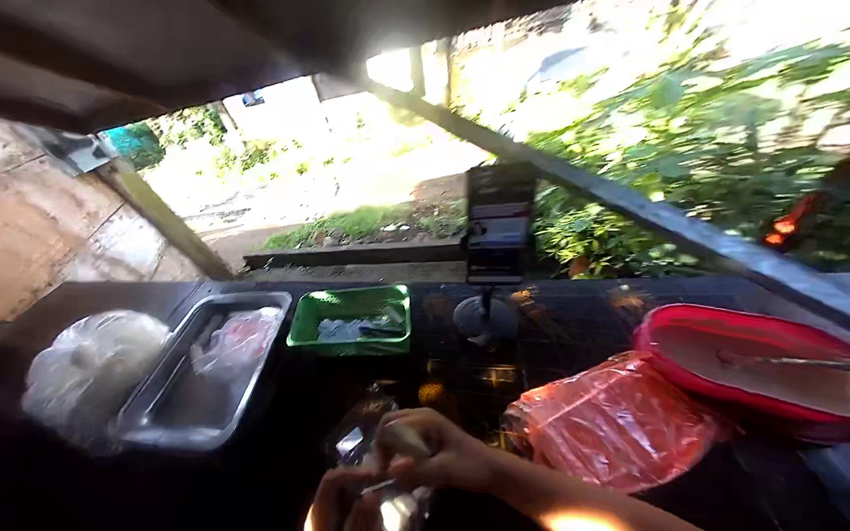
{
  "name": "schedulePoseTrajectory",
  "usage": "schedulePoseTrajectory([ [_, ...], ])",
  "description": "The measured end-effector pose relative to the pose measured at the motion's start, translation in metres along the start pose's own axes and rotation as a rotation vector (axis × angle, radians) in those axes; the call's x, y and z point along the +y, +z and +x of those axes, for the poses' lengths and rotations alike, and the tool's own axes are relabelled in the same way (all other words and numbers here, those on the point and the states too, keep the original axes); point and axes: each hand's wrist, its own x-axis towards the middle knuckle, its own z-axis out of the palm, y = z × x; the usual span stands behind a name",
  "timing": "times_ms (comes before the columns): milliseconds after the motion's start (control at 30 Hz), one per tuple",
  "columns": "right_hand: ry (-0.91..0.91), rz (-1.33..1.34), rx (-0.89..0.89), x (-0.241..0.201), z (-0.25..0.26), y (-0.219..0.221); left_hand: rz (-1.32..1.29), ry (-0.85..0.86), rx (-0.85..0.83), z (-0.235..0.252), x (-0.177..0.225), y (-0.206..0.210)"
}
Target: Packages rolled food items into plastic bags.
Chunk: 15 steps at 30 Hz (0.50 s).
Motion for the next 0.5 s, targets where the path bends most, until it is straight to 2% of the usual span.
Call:
schedulePoseTrajectory([
  [100, 0.003, -0.003, -0.09, 0.007, -0.001, -0.007, -0.093, -0.092, 0.116, 0.005, 0.001, 0.007],
  [233, -0.089, -0.058, -0.185, 0.011, -0.003, -0.015, -0.222, -0.035, -0.022, 0.009, -0.013, -0.001],
  [500, -0.171, -0.227, -0.253, 0.013, -0.006, -0.021, -0.3, -0.049, -0.103, 0.009, -0.021, 0.002],
])
